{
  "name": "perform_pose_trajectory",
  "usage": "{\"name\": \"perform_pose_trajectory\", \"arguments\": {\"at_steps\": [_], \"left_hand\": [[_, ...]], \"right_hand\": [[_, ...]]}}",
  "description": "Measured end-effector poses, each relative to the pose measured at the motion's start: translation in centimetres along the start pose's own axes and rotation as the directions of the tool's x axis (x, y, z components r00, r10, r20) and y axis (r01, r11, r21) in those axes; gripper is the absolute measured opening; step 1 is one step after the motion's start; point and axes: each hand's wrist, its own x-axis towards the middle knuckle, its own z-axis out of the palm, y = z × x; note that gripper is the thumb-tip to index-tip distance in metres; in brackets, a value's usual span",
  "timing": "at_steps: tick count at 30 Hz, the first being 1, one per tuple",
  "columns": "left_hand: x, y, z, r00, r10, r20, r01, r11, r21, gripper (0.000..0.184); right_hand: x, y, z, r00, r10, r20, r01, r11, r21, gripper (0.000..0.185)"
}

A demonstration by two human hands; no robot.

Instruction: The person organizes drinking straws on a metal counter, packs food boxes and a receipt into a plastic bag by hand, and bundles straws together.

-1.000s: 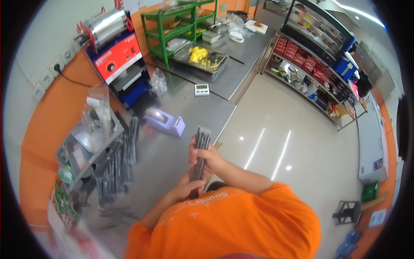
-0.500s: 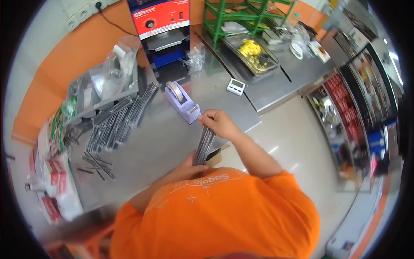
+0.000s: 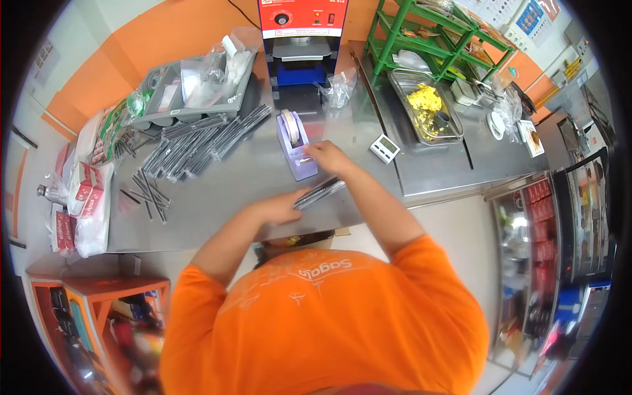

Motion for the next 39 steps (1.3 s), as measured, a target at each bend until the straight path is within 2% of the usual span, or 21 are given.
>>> {"name": "perform_pose_trajectory", "arguments": {"at_steps": [1,3,5,7,9,11,15,18,20,21,23,24,26,27,29,31,32,34,36,37,39], "left_hand": [[0.3,0.8,-0.7,1.000,-0.001,0.003,0.001,1.000,0.007,0.069],[1.0,1.9,-1.3,0.981,-0.193,0.032,0.193,0.981,-0.009,0.061],[2.3,0.6,-1.1,0.972,-0.221,0.076,0.228,0.969,-0.097,0.055],[3.0,-0.2,-1.0,0.963,-0.242,0.121,0.261,0.947,-0.185,0.048],[3.1,-0.6,-1.0,0.974,-0.148,0.173,0.214,0.850,-0.481,0.035],[2.8,0.5,-1.4,0.968,-0.115,0.225,0.222,0.812,-0.540,0.033],[2.0,2.6,-1.1,0.929,-0.057,0.367,0.300,0.697,-0.651,0.026],[1.0,3.2,-1.5,0.926,-0.094,0.367,0.335,0.656,-0.676,0.024],[1.0,2.9,-1.8,0.913,-0.094,0.396,0.359,0.644,-0.676,0.024],[1.0,2.8,-1.8,0.904,-0.077,0.419,0.372,0.625,-0.686,0.024],[1.1,2.9,-2.1,0.904,-0.073,0.422,0.373,0.620,-0.690,0.024],[1.0,3.0,-2.2,0.903,-0.065,0.425,0.372,0.614,-0.696,0.023],[1.2,2.4,-2.3,0.892,-0.075,0.445,0.382,0.650,-0.657,0.022],[1.1,2.2,-2.1,0.878,-0.083,0.472,0.395,0.684,-0.614,0.021],[1.0,2.3,-1.9,0.891,-0.094,0.444,0.373,0.708,-0.600,0.020],[0.9,2.2,-2.2,0.903,-0.100,0.418,0.347,0.744,-0.571,0.019],[1.0,1.9,-1.9,0.923,-0.128,0.362,0.299,0.830,-0.471,0.019],[1.1,1.9,-1.2,0.940,-0.143,0.310,0.258,0.893,-0.369,0.019],[1.3,2.6,-0.9,0.962,-0.215,0.168,0.242,0.957,-0.159,0.024],[1.3,3.1,-0.9,0.964,-0.211,0.159,0.236,0.959,-0.157,0.024],[1.0,3.9,-1.1,0.963,-0.243,0.121,0.246,0.969,-0.015,0.030]], "right_hand": [[0.5,-0.2,0.7,0.993,0.097,0.070,-0.096,0.995,-0.027,0.031],[0.4,-0.7,1.6,0.995,0.098,0.034,-0.100,0.994,0.034,0.030],[-1.4,-1.9,1.0,0.993,0.116,0.000,-0.116,0.989,0.089,0.029],[-5.0,-4.4,-0.7,0.985,-0.122,-0.119,0.124,0.992,0.014,0.024],[-9.7,-4.7,-1.9,0.997,-0.072,-0.013,0.073,0.986,0.147,0.020],[-12.9,-2.3,-1.4,0.987,0.149,0.061,-0.159,0.957,0.244,0.016],[-14.1,2.3,0.0,0.945,0.325,0.034,-0.317,0.883,0.345,0.014],[-13.6,3.1,0.9,0.982,0.182,0.043,-0.184,0.894,0.408,0.015],[-13.4,2.9,0.9,0.998,-0.014,-0.063,0.031,0.961,0.276,0.012],[-13.2,3.0,1.1,0.998,-0.017,-0.063,0.034,0.959,0.281,0.012],[-12.6,3.6,1.5,0.911,-0.315,-0.268,0.314,0.948,-0.046,0.009],[-12.2,4.3,1.6,0.911,-0.318,-0.263,0.319,0.947,-0.043,0.009],[-11.4,6.1,1.2,0.782,-0.565,-0.266,0.418,0.790,-0.449,0.010],[-11.3,6.5,0.7,0.782,-0.567,-0.258,0.425,0.789,-0.445,0.010],[-10.6,7.1,-1.0,0.916,-0.373,-0.151,0.094,0.564,-0.821,0.016],[-10.3,4.6,-5.1,0.867,-0.048,-0.496,-0.235,0.838,-0.492,0.020],[-9.4,2.9,-6.2,0.866,-0.057,-0.497,-0.230,0.837,-0.497,0.020],[-8.7,0.2,-7.4,0.901,-0.043,-0.431,0.043,0.999,-0.009,0.024],[-8.1,-3.0,-4.8,0.991,-0.047,-0.125,0.038,0.997,-0.074,0.023],[-7.4,-3.4,-3.7,0.990,-0.057,-0.126,0.047,0.996,-0.080,0.023],[-5.4,-2.8,-1.8,0.998,0.060,-0.036,-0.070,0.870,-0.487,0.026]]}}
